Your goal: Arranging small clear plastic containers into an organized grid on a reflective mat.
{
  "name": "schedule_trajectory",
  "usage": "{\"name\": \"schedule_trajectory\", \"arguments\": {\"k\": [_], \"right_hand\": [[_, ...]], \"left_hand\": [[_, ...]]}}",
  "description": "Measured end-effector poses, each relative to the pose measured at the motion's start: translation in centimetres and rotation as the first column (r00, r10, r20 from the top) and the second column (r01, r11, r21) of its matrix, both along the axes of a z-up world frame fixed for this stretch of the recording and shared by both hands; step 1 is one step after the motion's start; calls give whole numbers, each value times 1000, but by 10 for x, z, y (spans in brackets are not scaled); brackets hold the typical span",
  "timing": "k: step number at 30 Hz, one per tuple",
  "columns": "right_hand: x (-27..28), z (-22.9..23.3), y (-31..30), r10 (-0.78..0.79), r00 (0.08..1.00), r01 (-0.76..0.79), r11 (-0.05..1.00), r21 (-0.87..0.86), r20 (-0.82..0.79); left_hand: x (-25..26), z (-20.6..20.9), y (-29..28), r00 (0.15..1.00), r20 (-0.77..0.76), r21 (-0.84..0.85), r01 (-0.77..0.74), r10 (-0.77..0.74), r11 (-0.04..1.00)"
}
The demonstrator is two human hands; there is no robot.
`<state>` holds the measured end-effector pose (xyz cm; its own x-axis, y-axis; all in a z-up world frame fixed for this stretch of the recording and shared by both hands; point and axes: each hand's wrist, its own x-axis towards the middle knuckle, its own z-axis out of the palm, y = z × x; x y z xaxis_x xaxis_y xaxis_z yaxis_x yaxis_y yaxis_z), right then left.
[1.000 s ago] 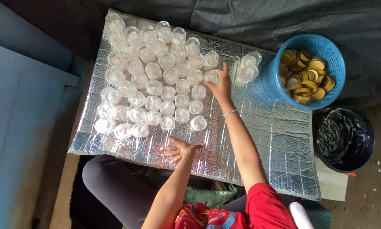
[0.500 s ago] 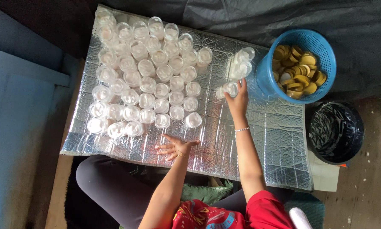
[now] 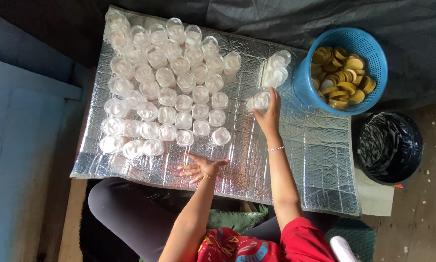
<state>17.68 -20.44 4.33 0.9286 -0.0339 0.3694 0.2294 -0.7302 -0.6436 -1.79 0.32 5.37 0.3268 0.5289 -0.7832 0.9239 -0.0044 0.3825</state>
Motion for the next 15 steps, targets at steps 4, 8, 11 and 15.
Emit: {"name": "schedule_trajectory", "arguments": {"k": [4,8,11,15], "right_hand": [[2,-19,-14,-24,999,26,997,69,-33],[11,-22,-16,-95,995,94,994,51,14],[19,-28,-23,-182,983,180,983,42,30],[28,-35,-35,-256,967,255,965,66,0]], "left_hand": [[0,-1,2,1000,3,-5,5,-5,1000],[0,-1,3,1000,7,-5,8,-7,1000],[1,-1,2,1000,10,-4,3,-3,1000],[1,-2,2,1000,7,-5,1,-1,1000]]}}
